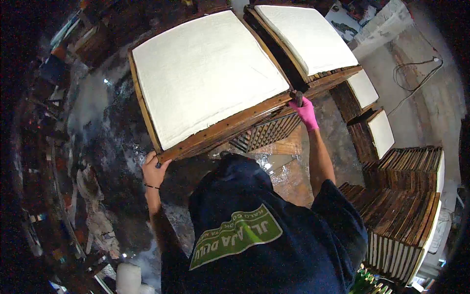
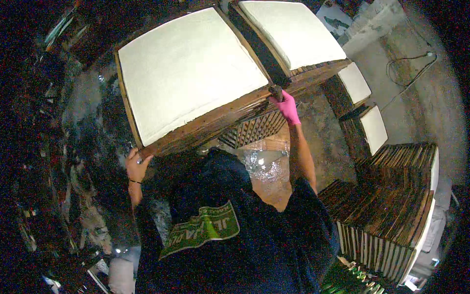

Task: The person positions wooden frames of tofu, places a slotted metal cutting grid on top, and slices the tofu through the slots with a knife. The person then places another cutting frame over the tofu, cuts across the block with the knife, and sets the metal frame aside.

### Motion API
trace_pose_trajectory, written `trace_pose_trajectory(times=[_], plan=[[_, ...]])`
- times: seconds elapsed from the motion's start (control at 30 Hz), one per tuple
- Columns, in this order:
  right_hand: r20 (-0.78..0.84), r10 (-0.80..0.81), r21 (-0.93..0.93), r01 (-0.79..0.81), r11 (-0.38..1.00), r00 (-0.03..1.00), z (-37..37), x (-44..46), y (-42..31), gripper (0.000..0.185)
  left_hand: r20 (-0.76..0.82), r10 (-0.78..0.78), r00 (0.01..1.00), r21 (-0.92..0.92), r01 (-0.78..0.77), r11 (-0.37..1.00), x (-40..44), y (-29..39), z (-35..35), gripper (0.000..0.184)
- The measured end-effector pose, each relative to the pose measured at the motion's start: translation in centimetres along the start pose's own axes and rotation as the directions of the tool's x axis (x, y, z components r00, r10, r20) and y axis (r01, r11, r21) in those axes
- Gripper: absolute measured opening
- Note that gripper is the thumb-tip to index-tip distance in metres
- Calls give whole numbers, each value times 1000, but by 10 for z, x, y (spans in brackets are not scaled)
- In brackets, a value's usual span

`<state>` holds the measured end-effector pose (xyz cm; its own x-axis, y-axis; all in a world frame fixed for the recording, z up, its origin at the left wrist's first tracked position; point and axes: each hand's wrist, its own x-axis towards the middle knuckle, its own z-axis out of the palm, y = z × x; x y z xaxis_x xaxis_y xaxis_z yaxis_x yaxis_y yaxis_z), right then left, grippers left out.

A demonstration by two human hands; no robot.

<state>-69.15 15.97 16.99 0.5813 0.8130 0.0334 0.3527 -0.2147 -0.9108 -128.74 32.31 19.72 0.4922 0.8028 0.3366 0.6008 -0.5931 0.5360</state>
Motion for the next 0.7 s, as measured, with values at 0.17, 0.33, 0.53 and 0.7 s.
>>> trace_pose_trajectory(times=[0.17, 0.33, 0.53, 0.7], plan=[[-73, -87, -15, 87, 996, 993, 6, 4, 1, 41, 30, 83, 996, 57, -85, 995, 7, -4, -5, 29], [-96, -114, -30, 112, 993, 989, 6, 4, 5, 37, 62, 21, 998, -2, -21, 1000, 6, -3, -6, 27], [-102, -131, -120, 118, 986, 986, 5, 4, -2, 48, 18, 54, 998, 71, -56, 996, 8, 0, -5, 27], [-134, -116, -160, 94, 983, 984, 8, 7, 9, 42, -58, 180, 982, 26, -179, 983, 11, -3, -6, 25]])
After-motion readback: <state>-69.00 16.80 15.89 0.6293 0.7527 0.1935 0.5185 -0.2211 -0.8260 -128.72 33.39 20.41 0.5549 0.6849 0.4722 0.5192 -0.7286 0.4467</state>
